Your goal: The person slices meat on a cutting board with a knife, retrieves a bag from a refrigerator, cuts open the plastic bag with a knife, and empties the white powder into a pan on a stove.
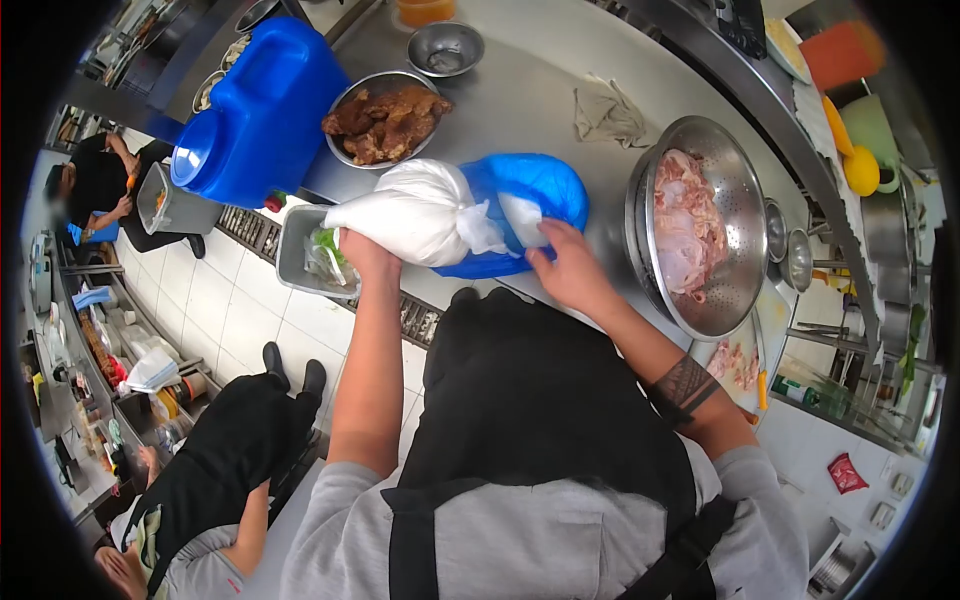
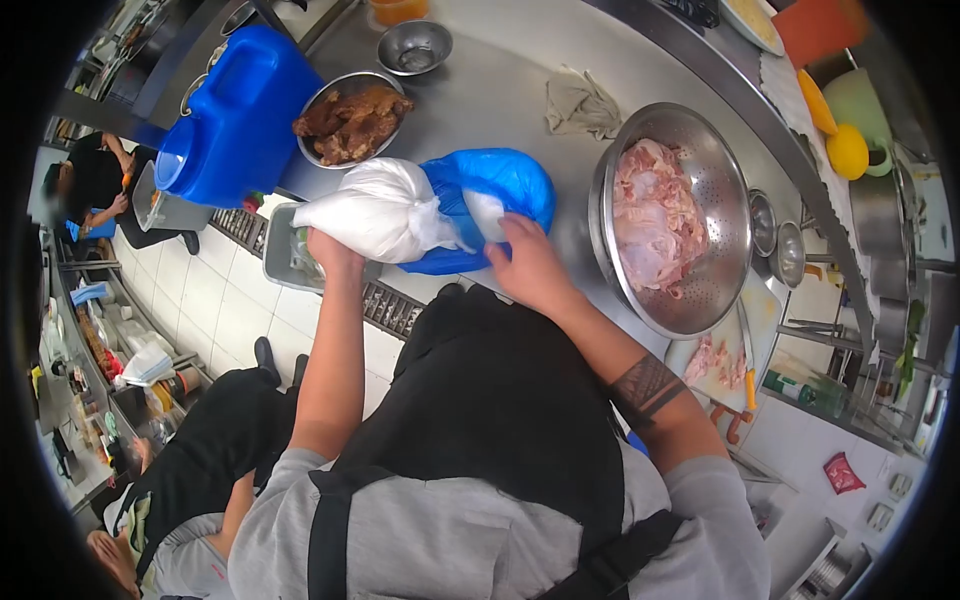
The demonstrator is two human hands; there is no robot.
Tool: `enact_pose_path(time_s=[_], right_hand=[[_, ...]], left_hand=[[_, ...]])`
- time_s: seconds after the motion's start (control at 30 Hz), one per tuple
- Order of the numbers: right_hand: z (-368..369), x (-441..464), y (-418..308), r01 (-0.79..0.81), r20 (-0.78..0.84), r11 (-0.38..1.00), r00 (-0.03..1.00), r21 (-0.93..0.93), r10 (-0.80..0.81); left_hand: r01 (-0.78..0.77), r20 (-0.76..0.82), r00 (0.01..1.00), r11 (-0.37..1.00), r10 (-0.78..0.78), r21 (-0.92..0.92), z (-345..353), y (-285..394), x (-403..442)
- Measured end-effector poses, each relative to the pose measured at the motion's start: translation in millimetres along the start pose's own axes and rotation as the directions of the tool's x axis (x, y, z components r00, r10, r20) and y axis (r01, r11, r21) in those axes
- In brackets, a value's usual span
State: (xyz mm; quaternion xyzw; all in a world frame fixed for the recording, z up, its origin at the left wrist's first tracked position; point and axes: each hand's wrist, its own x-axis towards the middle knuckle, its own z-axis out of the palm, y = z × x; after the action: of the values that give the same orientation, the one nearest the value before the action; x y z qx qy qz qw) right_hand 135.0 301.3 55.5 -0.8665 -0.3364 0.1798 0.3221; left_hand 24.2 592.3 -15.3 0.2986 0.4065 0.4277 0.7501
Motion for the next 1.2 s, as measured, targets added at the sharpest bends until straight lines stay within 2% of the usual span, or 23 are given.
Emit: enact_pose_path(time_s=[0.03, 0.1, 0.13, 0.2, 0.27, 0.33, 0.43, 0.47, 0.53, 0.57, 0.63, 0.73, 0.83, 0.87, 0.93, 0.97, 1.03, 1.07, 1.1, 1.2], right_hand=[[3, 5, 1, 0.002, 0.006, 1.0, 1.0, 0.0, -0.002], [8, 25, 1, 0.18, -0.049, 0.98, 0.982, -0.09, -0.185], [10, 34, 0, 0.18, -0.043, 0.979, 0.982, -0.091, -0.185], [13, 48, -3, 0.139, -0.164, 0.822, 0.949, -0.552, -0.271], [6, 59, 5, 0.145, -0.093, 0.804, 0.966, -0.576, -0.241], [0, 66, 12, 0.161, -0.012, 0.783, 0.978, -0.601, -0.209], [-8, 65, 8, 0.021, -0.161, 0.936, 0.984, -0.351, -0.083], [-13, 65, 4, 0.024, -0.151, 0.934, 0.985, -0.357, -0.084], [-23, 66, -4, -0.147, -0.101, 0.975, 0.986, -0.169, 0.131], [-27, 69, -4, -0.146, -0.096, 0.974, 0.987, -0.174, 0.13], [-34, 73, 1, -0.14, -0.098, 0.99, 0.986, -0.008, 0.138], [-37, 70, 10, -0.137, -0.04, 0.982, 0.99, -0.128, 0.133], [-31, 64, 11, -0.175, 0.01, 0.983, 0.984, -0.058, 0.176], [-28, 60, 10, -0.172, 0.013, 0.984, 0.985, -0.055, 0.173], [-24, 55, -10, 0.031, -0.132, 0.992, 0.99, -0.119, -0.047], [-22, 53, -20, 0.033, -0.13, 0.993, 0.99, -0.112, -0.047], [-12, 52, -40, 0.261, -0.042, 0.965, 0.964, -0.027, -0.262], [0, 54, -48, 0.265, -0.043, 0.964, 0.963, -0.021, -0.265], [15, 58, -57, 0.251, -0.053, 0.959, 0.968, 0.13, -0.246], [41, 72, -70, 0.242, -0.072, 0.921, 0.97, 0.304, -0.232]], left_hand=[[0.017, -0.022, 1.0, 1.0, -0.017, -0.002, -3, -2, 1], [0.032, -0.047, 0.998, 0.999, -0.033, -0.005, -5, -5, 6], [0.051, -0.057, 0.997, 0.998, -0.053, -0.031, -6, -8, 7], [0.072, -0.074, 0.994, 0.996, -0.076, -0.061, -10, -16, 13], [0.097, -0.016, 0.995, 0.982, -0.101, -0.165, -18, -25, 24], [0.105, -0.023, 0.993, 0.973, -0.112, -0.204, -16, -25, 24], [0.128, -0.035, 0.989, 0.961, -0.141, -0.244, -13, -21, 17], [0.137, -0.042, 0.988, 0.96, -0.152, -0.244, -11, -18, 14], [0.132, -0.054, 0.988, 0.965, -0.148, -0.226, -10, -16, 12], [0.125, -0.057, 0.989, 0.972, -0.139, -0.2, -9, -15, 11], [0.125, -0.071, 0.988, 0.974, -0.14, -0.189, -9, -15, 10], [0.129, -0.077, 0.986, 0.972, -0.146, -0.196, -4, -12, 7], [0.131, -0.053, 0.988, 0.963, -0.148, -0.237, -7, -17, 11], [0.131, -0.034, 0.989, 0.957, -0.144, -0.258, -10, -20, 14], [0.121, -0.042, 0.99, 0.962, -0.135, -0.244, -9, -18, 12], [0.117, -0.046, 0.99, 0.966, -0.131, -0.231, -7, -18, 11], [0.114, -0.043, 0.991, 0.968, -0.126, -0.222, -8, -19, 10], [0.115, -0.036, 0.991, 0.969, -0.126, -0.218, -8, -20, 10], [0.109, -0.037, 0.992, 0.97, -0.12, -0.215, -9, -22, 10], [0.14, -0.004, 0.99, 0.973, -0.143, -0.181, -11, -26, 8]])
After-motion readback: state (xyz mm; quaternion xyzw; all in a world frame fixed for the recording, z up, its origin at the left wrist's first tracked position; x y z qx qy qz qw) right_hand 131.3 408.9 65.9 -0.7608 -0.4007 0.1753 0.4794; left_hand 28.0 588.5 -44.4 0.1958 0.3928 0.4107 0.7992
